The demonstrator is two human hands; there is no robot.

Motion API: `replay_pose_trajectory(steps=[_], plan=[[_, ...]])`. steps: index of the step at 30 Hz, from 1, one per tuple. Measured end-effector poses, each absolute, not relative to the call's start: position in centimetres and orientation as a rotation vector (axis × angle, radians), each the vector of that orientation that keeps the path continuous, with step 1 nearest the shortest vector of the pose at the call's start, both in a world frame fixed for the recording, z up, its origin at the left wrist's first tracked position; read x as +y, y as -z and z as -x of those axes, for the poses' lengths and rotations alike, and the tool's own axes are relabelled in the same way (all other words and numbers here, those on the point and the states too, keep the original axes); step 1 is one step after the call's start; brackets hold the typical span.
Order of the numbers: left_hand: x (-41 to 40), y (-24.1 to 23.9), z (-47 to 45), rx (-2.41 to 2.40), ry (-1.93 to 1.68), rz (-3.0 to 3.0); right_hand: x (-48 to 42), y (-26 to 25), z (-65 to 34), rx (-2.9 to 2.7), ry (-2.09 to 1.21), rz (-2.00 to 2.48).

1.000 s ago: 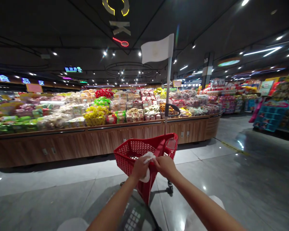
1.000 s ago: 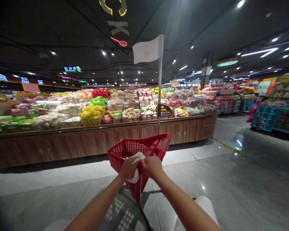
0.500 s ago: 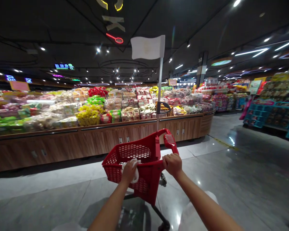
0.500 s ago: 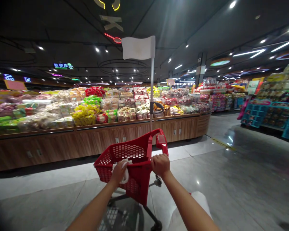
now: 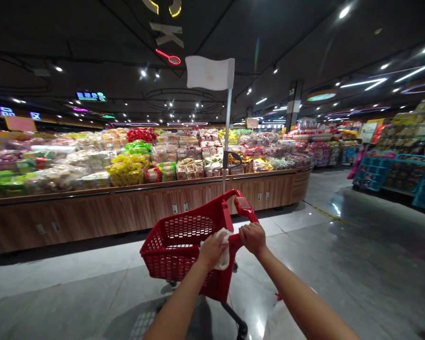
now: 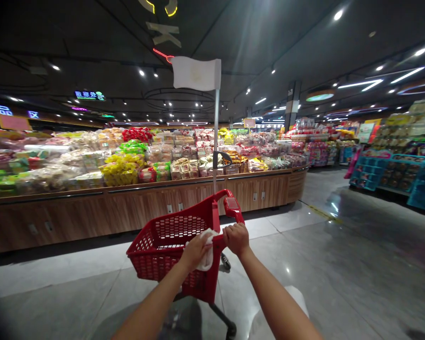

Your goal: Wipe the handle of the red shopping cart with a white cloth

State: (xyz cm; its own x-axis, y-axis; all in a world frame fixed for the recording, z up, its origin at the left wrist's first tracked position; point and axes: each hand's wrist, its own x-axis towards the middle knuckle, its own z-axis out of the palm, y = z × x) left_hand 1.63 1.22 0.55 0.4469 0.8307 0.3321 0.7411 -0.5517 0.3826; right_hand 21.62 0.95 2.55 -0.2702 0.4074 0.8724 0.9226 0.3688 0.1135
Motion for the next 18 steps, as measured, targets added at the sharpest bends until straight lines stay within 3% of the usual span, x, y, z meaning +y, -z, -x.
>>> replay_pose_trajectory(steps=[4,9,18], plan=[[2.2,2.0,7.4,1.744,-0.500,-2.476,1.3,-2.3,-22.3,-1.865,0.888,1.082],[1.7,4.0,13.4,1.859,-0.519,-2.446,1.3,-2.1,-22.0,-1.779,0.887,1.141],[0.9,-0.1,-3.5,1.448,-0.857,-2.606,2.1,-2.0,-20.6,-1.826,0.889,1.128]])
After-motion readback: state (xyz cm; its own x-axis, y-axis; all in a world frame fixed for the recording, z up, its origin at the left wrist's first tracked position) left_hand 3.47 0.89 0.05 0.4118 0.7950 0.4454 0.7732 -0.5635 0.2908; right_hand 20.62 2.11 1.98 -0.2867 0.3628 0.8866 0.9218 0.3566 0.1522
